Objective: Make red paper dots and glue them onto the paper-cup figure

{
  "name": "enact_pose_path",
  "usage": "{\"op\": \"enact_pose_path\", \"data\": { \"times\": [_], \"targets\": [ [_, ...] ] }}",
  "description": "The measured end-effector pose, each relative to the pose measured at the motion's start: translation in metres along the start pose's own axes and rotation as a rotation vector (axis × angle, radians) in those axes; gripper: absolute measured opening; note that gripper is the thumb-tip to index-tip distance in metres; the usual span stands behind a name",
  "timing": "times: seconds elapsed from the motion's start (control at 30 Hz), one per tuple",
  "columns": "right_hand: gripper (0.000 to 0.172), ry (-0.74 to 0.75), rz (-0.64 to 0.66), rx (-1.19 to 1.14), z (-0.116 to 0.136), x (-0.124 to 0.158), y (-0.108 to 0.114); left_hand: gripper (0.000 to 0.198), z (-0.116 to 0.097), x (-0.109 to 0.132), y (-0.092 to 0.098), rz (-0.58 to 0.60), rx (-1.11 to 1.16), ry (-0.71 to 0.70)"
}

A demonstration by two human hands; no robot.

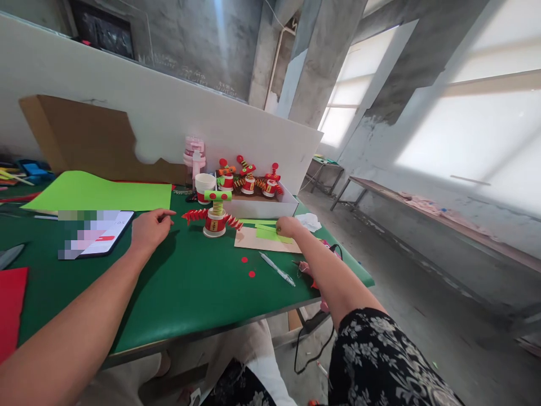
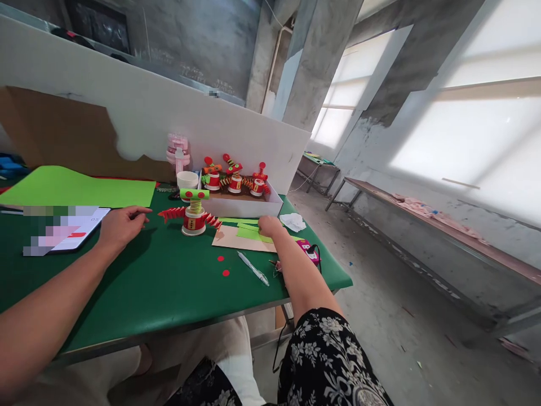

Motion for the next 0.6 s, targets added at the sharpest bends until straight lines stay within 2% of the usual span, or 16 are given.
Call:
{"op": "enact_pose_path", "data": {
  "times": [0.17, 0.37, 0.53, 0.6],
  "targets": [
    [0.033, 0.005, -0.020, -0.001, -0.002, -0.010, -0.005, 0.031, 0.002, -0.002, -0.003, 0.001, -0.003, -0.013],
    [0.028, 0.007, -0.027, -0.056, -0.018, -0.011, -0.004, 0.030, -0.001, 0.003, -0.003, -0.017, 0.001, -0.022],
    [0.027, -0.033, -0.027, -0.073, -0.025, -0.012, -0.002, 0.020, -0.005, 0.005, -0.004, -0.052, 0.007, -0.031],
    [0.023, -0.047, -0.017, -0.072, -0.027, -0.014, 0.001, 0.023, -0.005, 0.006, -0.005, -0.071, 0.012, -0.033]
  ]
}}
Point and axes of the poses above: each hand's wrist, its own x-axis away from the middle knuckle, its own y-axis out of the back of the hand, z = x × y, the point moved 1 cm from there along -x, towards the middle knuckle, and after that the axes turned 6 degrees about -z, right-handed, at the moved point
